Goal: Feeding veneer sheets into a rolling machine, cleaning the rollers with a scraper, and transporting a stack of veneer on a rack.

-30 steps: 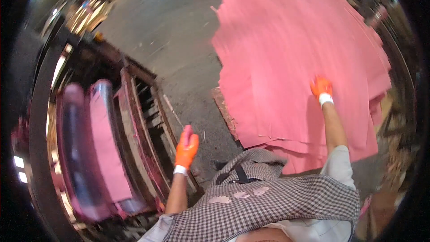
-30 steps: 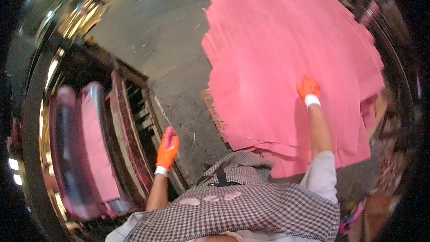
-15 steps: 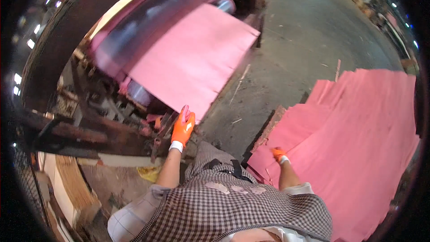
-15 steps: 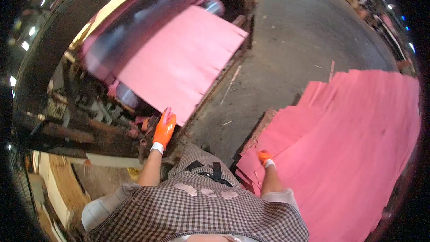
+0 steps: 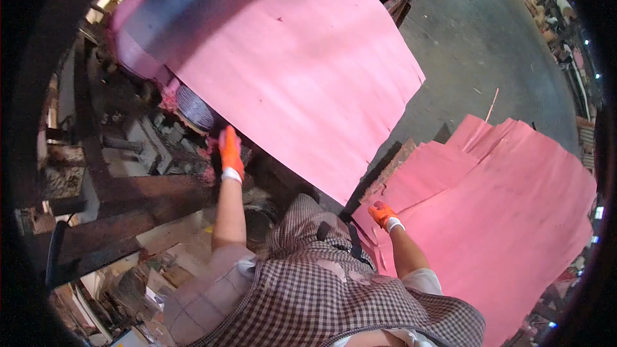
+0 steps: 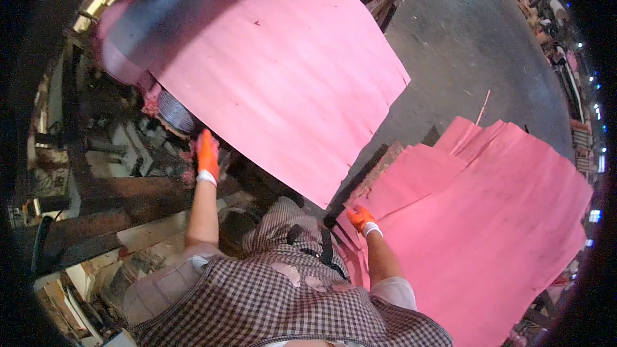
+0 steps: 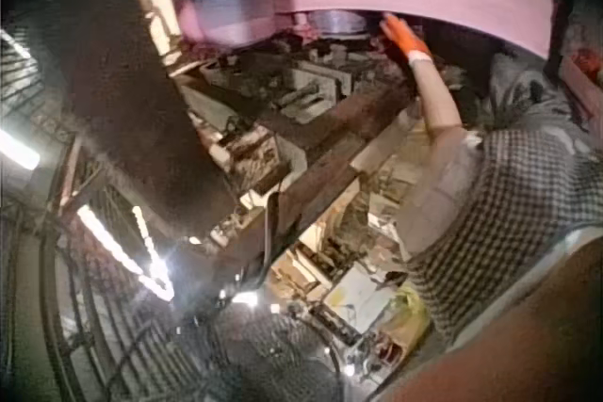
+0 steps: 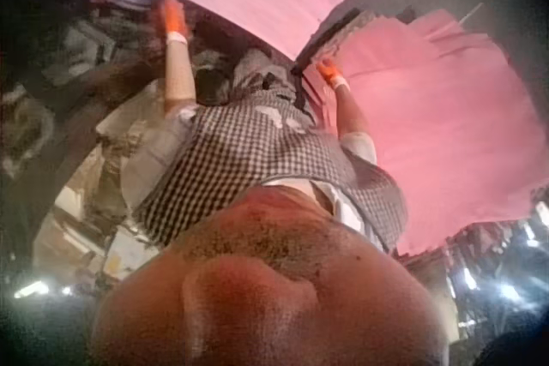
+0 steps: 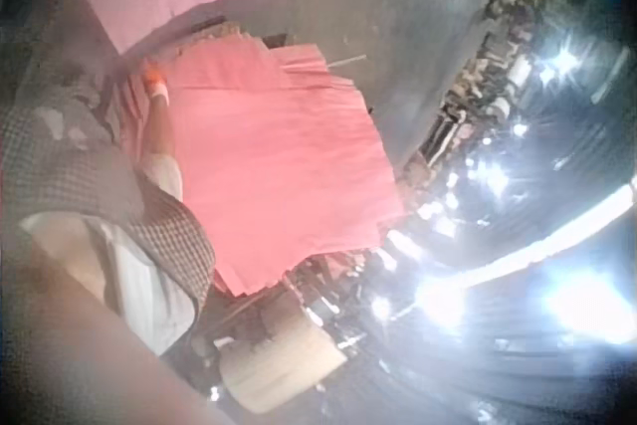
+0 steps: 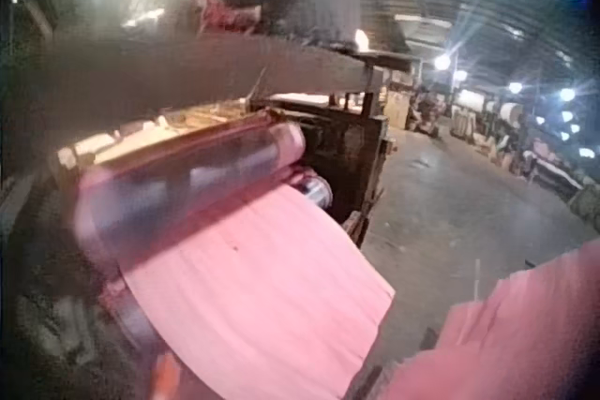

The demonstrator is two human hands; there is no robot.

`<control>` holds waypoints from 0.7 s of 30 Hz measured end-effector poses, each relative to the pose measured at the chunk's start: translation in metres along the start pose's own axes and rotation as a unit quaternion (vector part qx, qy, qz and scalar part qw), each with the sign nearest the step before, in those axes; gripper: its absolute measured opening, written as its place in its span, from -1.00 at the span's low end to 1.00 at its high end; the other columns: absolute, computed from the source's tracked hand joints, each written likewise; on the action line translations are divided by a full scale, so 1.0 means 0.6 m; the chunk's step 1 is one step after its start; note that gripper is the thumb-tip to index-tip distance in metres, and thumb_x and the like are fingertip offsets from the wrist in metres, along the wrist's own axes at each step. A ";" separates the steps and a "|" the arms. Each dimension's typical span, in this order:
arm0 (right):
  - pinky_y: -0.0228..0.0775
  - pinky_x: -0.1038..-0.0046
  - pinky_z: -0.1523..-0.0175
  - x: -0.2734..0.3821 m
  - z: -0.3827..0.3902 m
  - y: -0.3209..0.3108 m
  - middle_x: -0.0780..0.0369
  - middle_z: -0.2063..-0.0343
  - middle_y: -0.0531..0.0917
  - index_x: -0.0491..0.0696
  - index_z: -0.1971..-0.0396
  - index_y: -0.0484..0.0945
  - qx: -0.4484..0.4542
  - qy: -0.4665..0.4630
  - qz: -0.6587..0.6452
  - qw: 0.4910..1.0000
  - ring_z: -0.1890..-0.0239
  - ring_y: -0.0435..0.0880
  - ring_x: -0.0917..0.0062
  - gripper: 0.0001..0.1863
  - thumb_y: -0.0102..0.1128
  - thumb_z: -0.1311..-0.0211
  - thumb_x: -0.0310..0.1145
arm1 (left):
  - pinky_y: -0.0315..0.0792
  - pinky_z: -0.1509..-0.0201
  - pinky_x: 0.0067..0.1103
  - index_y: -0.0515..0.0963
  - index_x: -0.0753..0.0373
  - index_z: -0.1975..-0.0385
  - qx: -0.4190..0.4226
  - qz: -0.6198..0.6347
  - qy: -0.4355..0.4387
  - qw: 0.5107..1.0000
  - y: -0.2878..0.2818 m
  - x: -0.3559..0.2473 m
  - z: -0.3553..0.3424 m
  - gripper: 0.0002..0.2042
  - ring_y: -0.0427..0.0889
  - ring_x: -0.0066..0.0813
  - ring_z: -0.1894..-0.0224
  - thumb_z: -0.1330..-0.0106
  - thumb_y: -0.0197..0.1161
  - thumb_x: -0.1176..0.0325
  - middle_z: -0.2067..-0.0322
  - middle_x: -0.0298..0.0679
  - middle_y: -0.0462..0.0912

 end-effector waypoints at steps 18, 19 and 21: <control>0.33 0.29 -0.33 0.047 -0.142 0.052 -0.05 -0.23 0.48 -0.10 -0.46 0.14 -0.009 -0.140 -0.029 0.990 -0.27 0.49 0.20 0.13 0.44 -0.01 0.22 | 0.36 -0.36 -0.29 0.45 0.20 -0.25 0.216 -0.081 -0.292 0.928 0.175 0.119 0.147 -0.47 0.55 -0.23 -0.21 -0.42 0.23 0.00 -0.19 -0.21 0.56; 0.30 0.31 -0.36 0.032 -0.156 0.063 -0.04 -0.27 0.44 -0.10 -0.48 0.09 0.012 -0.108 -0.044 0.993 -0.33 0.42 0.19 0.13 0.49 -0.01 0.13 | 0.38 -0.30 -0.38 0.48 0.23 -0.23 0.244 -0.194 -0.253 0.916 0.259 0.061 0.228 -0.46 0.55 -0.36 -0.20 -0.39 0.28 -0.02 -0.16 -0.25 0.59; 0.26 0.34 -0.39 0.022 -0.159 0.049 -0.03 -0.30 0.41 -0.10 -0.49 0.04 0.028 -0.084 -0.070 0.994 -0.38 0.36 0.18 0.15 0.54 -0.01 0.05 | 0.39 -0.18 -0.50 0.54 0.32 -0.18 0.329 -0.348 -0.092 0.873 0.354 0.101 0.299 -0.43 0.55 -0.43 -0.13 -0.38 0.27 -0.05 -0.13 -0.26 0.61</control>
Point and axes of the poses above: each hand's wrist, its own z-axis away from the middle knuckle, its own y-axis out of the palm, x = y × z, the point moved 2 cm from there along -z, towards the middle knuckle
